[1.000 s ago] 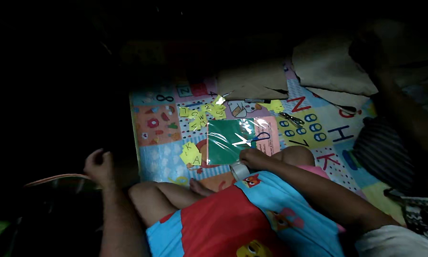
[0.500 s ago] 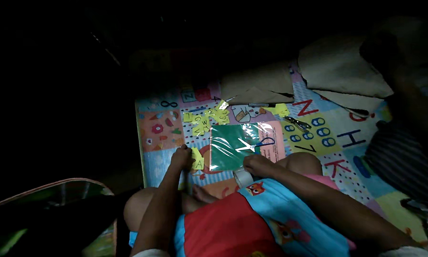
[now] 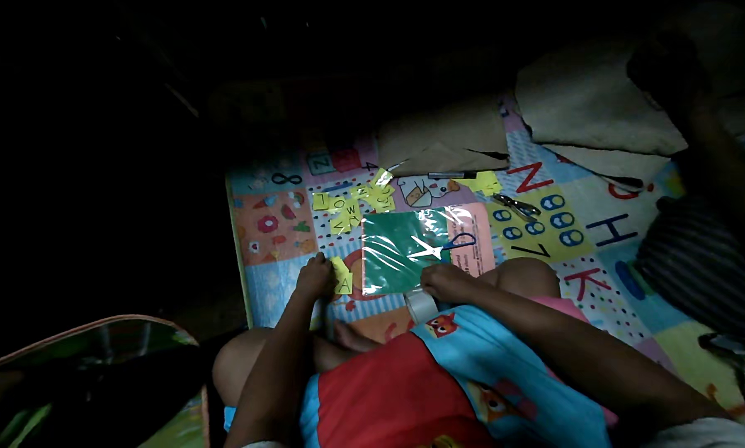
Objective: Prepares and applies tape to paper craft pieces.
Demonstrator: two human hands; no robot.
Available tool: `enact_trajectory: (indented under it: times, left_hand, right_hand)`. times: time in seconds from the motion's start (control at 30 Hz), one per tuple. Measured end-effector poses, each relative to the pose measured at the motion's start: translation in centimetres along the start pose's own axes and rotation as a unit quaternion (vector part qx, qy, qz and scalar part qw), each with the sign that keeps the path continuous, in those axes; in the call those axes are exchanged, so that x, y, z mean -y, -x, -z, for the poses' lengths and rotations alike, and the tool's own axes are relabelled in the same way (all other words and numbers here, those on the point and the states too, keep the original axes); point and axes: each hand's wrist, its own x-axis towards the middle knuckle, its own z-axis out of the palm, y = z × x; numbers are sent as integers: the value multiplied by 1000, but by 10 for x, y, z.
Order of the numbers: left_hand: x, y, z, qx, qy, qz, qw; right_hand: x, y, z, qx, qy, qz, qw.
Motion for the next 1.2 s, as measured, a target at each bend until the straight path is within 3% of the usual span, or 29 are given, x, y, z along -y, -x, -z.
enact_trajectory:
  times: [0.37, 0.6, 0.77, 0.93, 1.13, 1.2]
  left_hand:
    - [-5, 9, 6, -9, 10, -9, 1000]
    - [-17, 12, 23, -146, 149, -20, 978]
    - [-69, -9, 33, -80, 221, -112, 966]
    - [-101, -57, 14, -42, 200, -111, 973]
    - [-114, -56, 4, -162, 189, -60, 967]
    - [-114, -48, -9, -179, 142, -101, 968]
  right_hand:
    - [-2, 0, -2, -3, 7, 1, 1000]
    - [-2, 2, -2, -13, -8, 8, 1000]
    - [-3, 0, -3, -18, -9, 11, 1000]
    - [-2, 2, -1, -3, -9, 0, 1000]
    - [-5, 0, 0, -1, -10, 8, 1000]
    - [-5, -2, 1, 0, -8, 10, 1000]
